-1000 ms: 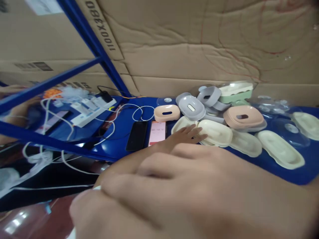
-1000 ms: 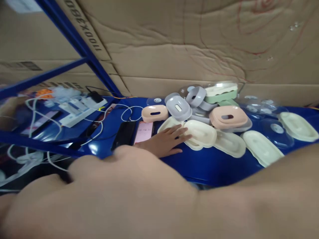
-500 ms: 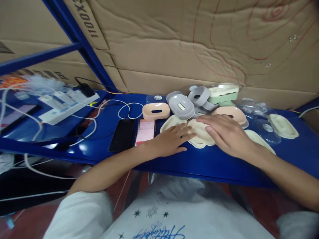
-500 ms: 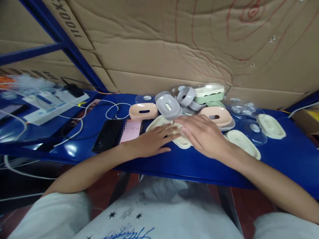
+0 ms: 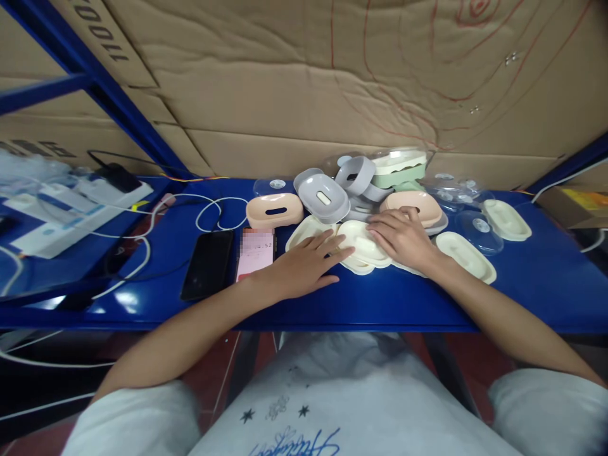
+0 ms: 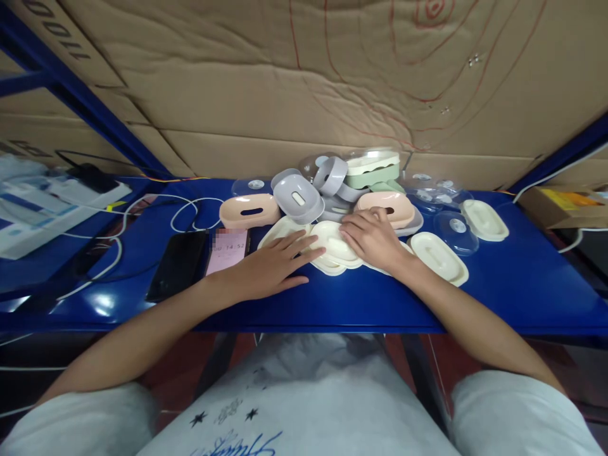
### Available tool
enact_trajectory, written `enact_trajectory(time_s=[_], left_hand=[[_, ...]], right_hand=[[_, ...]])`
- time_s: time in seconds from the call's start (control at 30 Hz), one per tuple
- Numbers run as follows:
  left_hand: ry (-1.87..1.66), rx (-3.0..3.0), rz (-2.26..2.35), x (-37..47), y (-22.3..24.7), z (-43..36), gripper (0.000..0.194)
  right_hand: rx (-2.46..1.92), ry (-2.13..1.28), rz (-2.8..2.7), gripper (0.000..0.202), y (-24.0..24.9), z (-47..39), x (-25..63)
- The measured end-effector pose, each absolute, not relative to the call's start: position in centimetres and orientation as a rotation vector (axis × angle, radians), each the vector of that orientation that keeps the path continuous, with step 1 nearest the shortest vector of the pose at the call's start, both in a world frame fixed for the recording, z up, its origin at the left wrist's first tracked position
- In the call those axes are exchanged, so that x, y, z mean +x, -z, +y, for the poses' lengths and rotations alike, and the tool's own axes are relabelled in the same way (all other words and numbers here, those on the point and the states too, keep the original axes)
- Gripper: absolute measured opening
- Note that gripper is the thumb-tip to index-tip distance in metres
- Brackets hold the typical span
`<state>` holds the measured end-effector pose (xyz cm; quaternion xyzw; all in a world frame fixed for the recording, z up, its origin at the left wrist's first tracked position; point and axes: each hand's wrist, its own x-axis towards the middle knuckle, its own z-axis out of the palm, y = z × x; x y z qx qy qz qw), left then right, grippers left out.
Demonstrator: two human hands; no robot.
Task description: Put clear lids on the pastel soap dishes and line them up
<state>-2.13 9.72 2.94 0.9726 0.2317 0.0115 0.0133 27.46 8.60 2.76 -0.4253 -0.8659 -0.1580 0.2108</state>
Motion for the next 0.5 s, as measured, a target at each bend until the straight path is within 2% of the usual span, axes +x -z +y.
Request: enact_trajectory(time_s=[0.13,0.27,0.33,0.4,0.5], left_hand=[[-0.057,3.037,0.728,-2.1,-3.1,9.7,0.064],[-0.074,3.046,0.707,-2.1,-3.0,9.7,0.064],[-0.081,3.051,0.702,-2.2,-2.9,9.7,0.064],[-0.079,3.056,0.704,-2.1,-2.9,9.8,0.065],[-0.047,3.065,0.714,-2.0,-3.1,9.7,0.065]], right_hand=[[-1.168,0.541,-2.368,0.027,-5.7,8.4,30.1],[-1.704,0.639,-1.706,0.040,-8.9,8.6,39.4],[-2.108,0.593,-1.424,0.040,-8.8,9.1,45.0],[-2.540,0.377,-1.307,0.045,-7.3,9.9,49.7],[-2.700,0.165,-1.375,0.051,-4.4,10.8,53.9]])
